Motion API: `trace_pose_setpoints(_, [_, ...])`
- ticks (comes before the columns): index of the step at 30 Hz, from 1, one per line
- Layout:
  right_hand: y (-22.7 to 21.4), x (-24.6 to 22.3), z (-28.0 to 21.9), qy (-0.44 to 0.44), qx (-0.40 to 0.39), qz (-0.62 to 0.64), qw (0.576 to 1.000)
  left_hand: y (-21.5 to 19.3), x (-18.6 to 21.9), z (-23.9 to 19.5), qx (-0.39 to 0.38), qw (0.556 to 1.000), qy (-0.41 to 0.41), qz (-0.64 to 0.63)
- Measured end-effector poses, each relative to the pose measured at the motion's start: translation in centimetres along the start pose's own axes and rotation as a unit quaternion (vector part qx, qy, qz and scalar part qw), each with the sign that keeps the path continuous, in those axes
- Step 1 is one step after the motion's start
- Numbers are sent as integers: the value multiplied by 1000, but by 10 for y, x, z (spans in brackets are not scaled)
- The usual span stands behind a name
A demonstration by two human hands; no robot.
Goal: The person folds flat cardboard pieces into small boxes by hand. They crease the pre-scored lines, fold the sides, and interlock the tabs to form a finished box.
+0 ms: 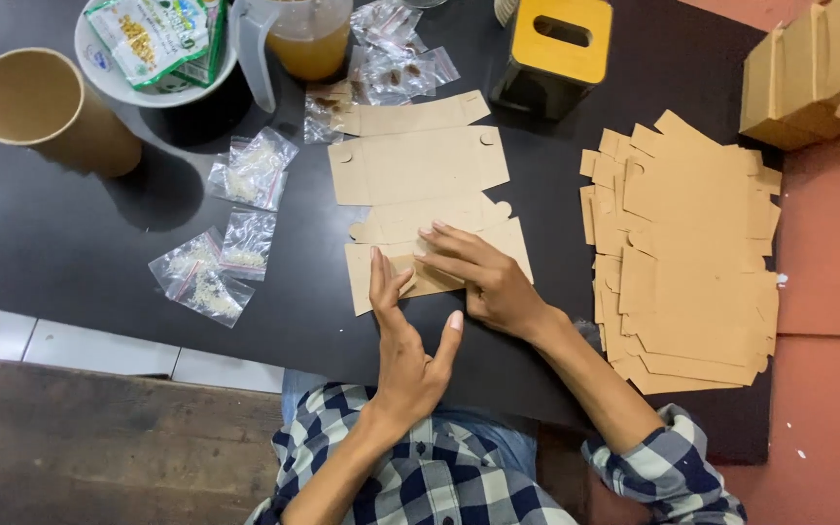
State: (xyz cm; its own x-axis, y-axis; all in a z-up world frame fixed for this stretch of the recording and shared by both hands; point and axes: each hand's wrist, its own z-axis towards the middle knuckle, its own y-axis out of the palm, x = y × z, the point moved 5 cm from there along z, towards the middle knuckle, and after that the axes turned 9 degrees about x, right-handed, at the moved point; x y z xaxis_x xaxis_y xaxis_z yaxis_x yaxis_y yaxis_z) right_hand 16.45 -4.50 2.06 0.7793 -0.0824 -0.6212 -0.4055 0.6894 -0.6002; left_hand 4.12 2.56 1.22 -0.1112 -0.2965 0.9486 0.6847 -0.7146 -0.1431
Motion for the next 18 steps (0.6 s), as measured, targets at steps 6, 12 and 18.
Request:
trace_pose_setpoints(6, [2,-3,-3,-42,-23,-39,998,-4,-2,0,17,1000,-6,-19])
trace_pose_setpoints(12, [4,-2,-6,-65,-38,-79,994,-6,0,1,17,999,-7,-33])
trace_pose_setpoints(18, [2,-3,-7,-60,-29,-133,989,-35,-13,28,10,998,30,49])
